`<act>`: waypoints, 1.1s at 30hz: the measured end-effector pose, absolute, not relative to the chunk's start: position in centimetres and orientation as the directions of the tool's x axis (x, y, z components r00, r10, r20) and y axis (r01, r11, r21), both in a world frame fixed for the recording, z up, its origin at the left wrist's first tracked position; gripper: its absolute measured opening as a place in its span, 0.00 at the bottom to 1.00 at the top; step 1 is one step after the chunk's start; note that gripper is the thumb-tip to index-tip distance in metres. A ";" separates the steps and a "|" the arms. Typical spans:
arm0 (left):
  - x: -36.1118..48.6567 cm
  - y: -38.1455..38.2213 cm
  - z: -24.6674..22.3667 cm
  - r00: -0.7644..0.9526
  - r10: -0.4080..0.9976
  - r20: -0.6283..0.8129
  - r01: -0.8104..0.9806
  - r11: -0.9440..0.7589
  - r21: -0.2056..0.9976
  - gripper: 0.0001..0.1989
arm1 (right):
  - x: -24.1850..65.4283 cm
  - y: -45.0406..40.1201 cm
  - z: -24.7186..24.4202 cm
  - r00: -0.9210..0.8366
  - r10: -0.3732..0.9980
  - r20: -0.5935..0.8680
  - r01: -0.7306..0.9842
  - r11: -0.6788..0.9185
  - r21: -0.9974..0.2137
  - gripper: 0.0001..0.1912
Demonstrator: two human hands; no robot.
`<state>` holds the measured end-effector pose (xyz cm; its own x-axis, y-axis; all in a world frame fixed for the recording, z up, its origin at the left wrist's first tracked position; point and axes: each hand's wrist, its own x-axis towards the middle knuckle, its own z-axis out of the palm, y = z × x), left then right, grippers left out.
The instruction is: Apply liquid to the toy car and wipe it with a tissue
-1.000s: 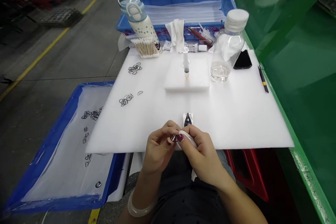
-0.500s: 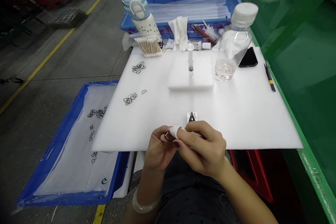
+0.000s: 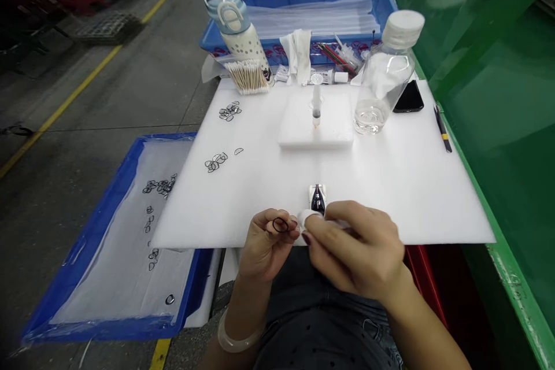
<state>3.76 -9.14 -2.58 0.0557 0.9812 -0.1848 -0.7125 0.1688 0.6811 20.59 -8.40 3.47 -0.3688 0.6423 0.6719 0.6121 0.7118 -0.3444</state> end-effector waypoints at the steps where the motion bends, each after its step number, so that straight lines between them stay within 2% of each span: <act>1: 3.8 -9.1 -2.6 0.048 0.982 -0.185 -0.712 0.164 0.682 0.12 | 20.2 -8.4 3.3 -0.376 0.639 0.671 0.583 0.726 -0.364 0.08; 6: 3.8 -9.2 -2.5 0.014 0.979 -0.203 -0.700 0.154 0.698 0.13 | 18.7 -8.3 2.8 -0.454 0.628 0.632 0.515 0.764 -0.389 0.10; 10: 3.9 -9.2 -2.4 -0.008 0.979 -0.206 -0.689 0.143 0.710 0.14 | 19.9 -8.2 3.4 -0.557 0.619 0.553 0.494 0.783 -0.378 0.08; 15: 4.1 -9.2 -2.5 -0.009 0.985 -0.171 -0.682 0.119 0.721 0.12 | 22.1 -8.4 3.5 -0.372 0.719 0.587 0.622 0.663 -0.418 0.10; 19: 4.0 -9.2 -2.4 -0.017 0.991 -0.130 -0.654 0.087 0.751 0.11 | 22.6 -8.6 2.3 -0.302 0.762 0.573 0.587 0.623 -0.518 0.13; 24: 2.9 -9.4 -2.3 -0.042 0.995 -0.088 -0.597 0.046 0.801 0.09 | 23.3 -9.0 0.6 -0.206 0.822 0.531 0.562 0.543 -0.624 0.12; 26: 2.7 -9.5 -2.4 -0.093 0.995 -0.039 -0.459 -0.008 0.888 0.07 | 23.6 -9.2 0.1 -0.145 0.853 0.501 0.541 0.492 -0.682 0.11; 28: 2.8 -9.5 -2.4 -0.164 0.980 0.114 -0.122 -0.135 0.983 0.08 | 23.6 -9.3 -0.4 -0.112 0.876 0.469 0.530 0.452 -0.717 0.10; 30: 3.3 -9.5 -2.5 -0.154 0.930 0.335 0.280 -0.284 0.917 0.09 | 23.3 -9.2 -0.7 -0.096 0.894 0.437 0.539 0.416 -0.732 0.08; 31: 3.6 -9.4 -2.5 -0.118 0.900 0.420 0.412 -0.341 0.845 0.09 | 23.0 -9.2 -0.9 -0.091 0.902 0.422 0.547 0.399 -0.736 0.07; 33: 4.2 -9.3 -2.7 -0.039 0.854 0.519 0.549 -0.415 0.725 0.08 | 22.6 -9.0 -1.1 -0.076 0.915 0.396 0.572 0.366 -0.734 0.06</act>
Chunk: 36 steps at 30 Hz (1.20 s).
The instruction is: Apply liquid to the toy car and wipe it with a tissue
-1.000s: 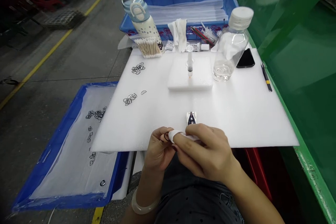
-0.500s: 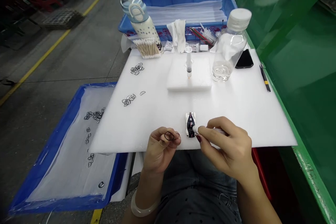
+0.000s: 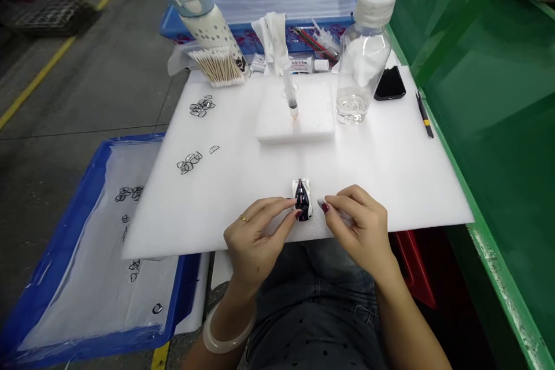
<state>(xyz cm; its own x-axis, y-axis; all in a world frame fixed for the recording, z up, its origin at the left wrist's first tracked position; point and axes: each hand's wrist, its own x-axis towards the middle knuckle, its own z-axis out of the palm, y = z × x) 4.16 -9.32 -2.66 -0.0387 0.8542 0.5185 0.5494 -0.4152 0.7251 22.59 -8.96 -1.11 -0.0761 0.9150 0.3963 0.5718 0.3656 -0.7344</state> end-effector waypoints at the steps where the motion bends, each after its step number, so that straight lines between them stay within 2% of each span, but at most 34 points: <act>1: 4.4 -9.3 -2.8 -0.010 0.842 0.540 0.578 -0.436 0.690 0.07 | 22.4 -8.9 -1.2 -0.069 0.920 0.386 0.586 0.351 -0.731 0.05; 8: 4.7 -9.2 -3.3 0.061 0.836 0.546 0.628 -0.457 0.630 0.06 | 21.8 -8.4 -1.7 -0.108 0.937 0.333 0.639 0.322 -0.698 0.04; 12: 4.7 -9.1 -3.3 0.051 0.861 0.507 0.629 -0.422 0.653 0.06 | 21.6 -8.3 -1.5 -0.123 0.959 0.255 0.676 0.270 -0.686 0.06; 20: 3.9 -9.2 -3.1 -0.006 0.917 0.400 0.604 -0.315 0.732 0.14 | 21.2 -8.0 -1.2 -0.092 0.982 0.168 0.703 0.183 -0.687 0.09; 30: 3.6 -9.1 -3.0 0.041 0.920 0.389 0.605 -0.333 0.723 0.14 | 20.2 -7.9 -1.5 -0.055 0.971 0.235 0.778 0.189 -0.600 0.09; 33: 3.4 -8.8 -2.8 0.055 0.929 0.365 0.599 -0.323 0.732 0.16 | 20.4 -8.0 -1.4 -0.058 0.966 0.253 0.753 0.209 -0.624 0.08; 36: 3.0 -8.2 -2.4 0.140 0.942 0.305 0.563 -0.329 0.758 0.20 | 20.9 -8.0 -1.2 -0.078 0.969 0.235 0.683 0.224 -0.695 0.06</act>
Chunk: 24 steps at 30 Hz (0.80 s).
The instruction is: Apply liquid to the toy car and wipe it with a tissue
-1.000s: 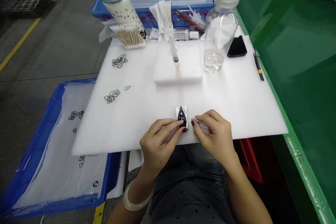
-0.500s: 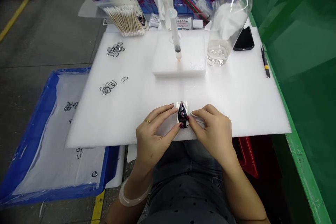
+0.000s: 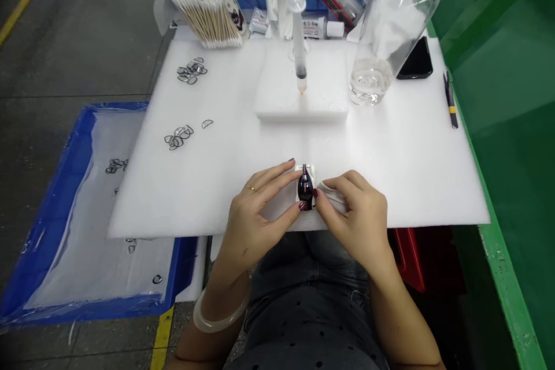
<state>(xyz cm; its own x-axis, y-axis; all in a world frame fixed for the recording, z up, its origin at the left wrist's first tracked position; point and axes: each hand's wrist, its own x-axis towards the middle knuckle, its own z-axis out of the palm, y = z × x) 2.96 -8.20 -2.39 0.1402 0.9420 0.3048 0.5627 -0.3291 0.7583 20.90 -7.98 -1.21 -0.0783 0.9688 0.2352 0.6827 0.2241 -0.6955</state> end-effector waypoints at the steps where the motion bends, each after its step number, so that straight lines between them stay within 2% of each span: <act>1: 2.8 -8.0 -2.3 0.179 0.942 0.283 0.547 -0.334 0.767 0.20 | 21.1 -7.9 -1.1 -0.087 0.972 0.219 0.662 0.221 -0.716 0.05; 6: 2.7 -7.4 -2.3 0.207 0.943 0.260 0.527 -0.331 0.782 0.18 | 21.6 -7.7 -1.1 -0.125 0.979 0.164 0.642 0.206 -0.739 0.05; 24: 2.9 -7.7 -2.5 0.192 0.944 0.267 0.539 -0.329 0.775 0.18 | 21.4 -7.6 -1.2 -0.113 0.982 0.153 0.659 0.189 -0.728 0.06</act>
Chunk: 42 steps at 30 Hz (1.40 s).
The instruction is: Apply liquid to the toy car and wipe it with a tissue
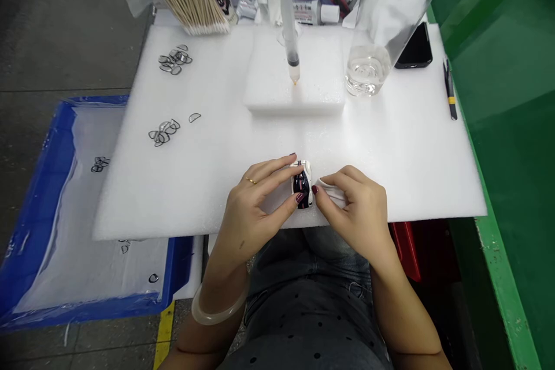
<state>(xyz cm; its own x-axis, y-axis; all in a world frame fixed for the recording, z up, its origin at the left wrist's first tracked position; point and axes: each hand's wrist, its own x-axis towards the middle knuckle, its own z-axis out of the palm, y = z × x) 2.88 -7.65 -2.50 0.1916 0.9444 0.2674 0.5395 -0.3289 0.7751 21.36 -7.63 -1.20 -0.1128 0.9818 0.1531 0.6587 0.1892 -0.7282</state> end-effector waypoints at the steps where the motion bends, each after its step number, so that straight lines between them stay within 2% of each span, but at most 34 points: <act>1: 2.8 -7.7 -2.5 0.201 0.945 0.259 0.540 -0.328 0.775 0.19 | 21.3 -7.6 -1.2 -0.107 0.982 0.156 0.666 0.187 -0.722 0.06; 4: 2.4 -7.7 -2.3 0.253 0.939 0.232 0.535 -0.336 0.775 0.23 | 21.1 -7.5 -1.2 -0.086 0.983 0.164 0.682 0.177 -0.709 0.07; 7: 2.1 -7.6 -2.2 0.278 0.934 0.222 0.516 -0.341 0.786 0.21 | 21.1 -7.6 -1.2 -0.092 0.983 0.157 0.678 0.177 -0.713 0.08; 10: 2.1 -7.6 -2.2 0.257 0.940 0.225 0.508 -0.330 0.796 0.18 | 21.3 -7.7 -1.3 -0.109 0.981 0.162 0.680 0.193 -0.707 0.07; 28: 2.7 -7.7 -2.1 0.217 0.951 0.219 0.533 -0.304 0.790 0.18 | 20.6 -7.5 -1.4 -0.083 0.975 0.206 0.730 0.200 -0.653 0.08; 33: 2.6 -7.7 -1.9 0.210 0.956 0.203 0.541 -0.286 0.790 0.18 | 21.0 -7.6 -1.1 -0.087 0.984 0.152 0.626 0.173 -0.760 0.07; 36: 1.6 -7.3 -1.5 0.387 0.905 0.176 0.553 -0.380 0.742 0.26 | 21.5 -7.7 -1.0 -0.093 0.980 0.176 0.529 0.198 -0.825 0.06; 39: 0.6 -6.4 -1.4 0.647 0.750 0.135 0.489 -0.544 0.682 0.34 | 21.7 -7.9 -1.2 -0.065 0.970 0.234 0.493 0.235 -0.838 0.05; 40: 0.5 -6.1 -1.4 0.670 0.729 0.143 0.467 -0.563 0.682 0.32 | 21.7 -8.0 -1.4 -0.041 0.965 0.259 0.491 0.245 -0.836 0.05; 42: 0.6 -5.7 -1.7 0.594 0.778 0.205 0.461 -0.538 0.706 0.24 | 21.7 -8.3 -1.7 0.017 0.945 0.326 0.507 0.273 -0.817 0.04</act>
<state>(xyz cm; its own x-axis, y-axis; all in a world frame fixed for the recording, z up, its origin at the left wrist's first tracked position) 0.56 -5.68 -1.75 0.5939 0.7780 0.2048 0.4608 -0.5376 0.7061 21.68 -8.27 -1.75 0.0166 0.9452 0.3261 0.5071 0.2731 -0.8175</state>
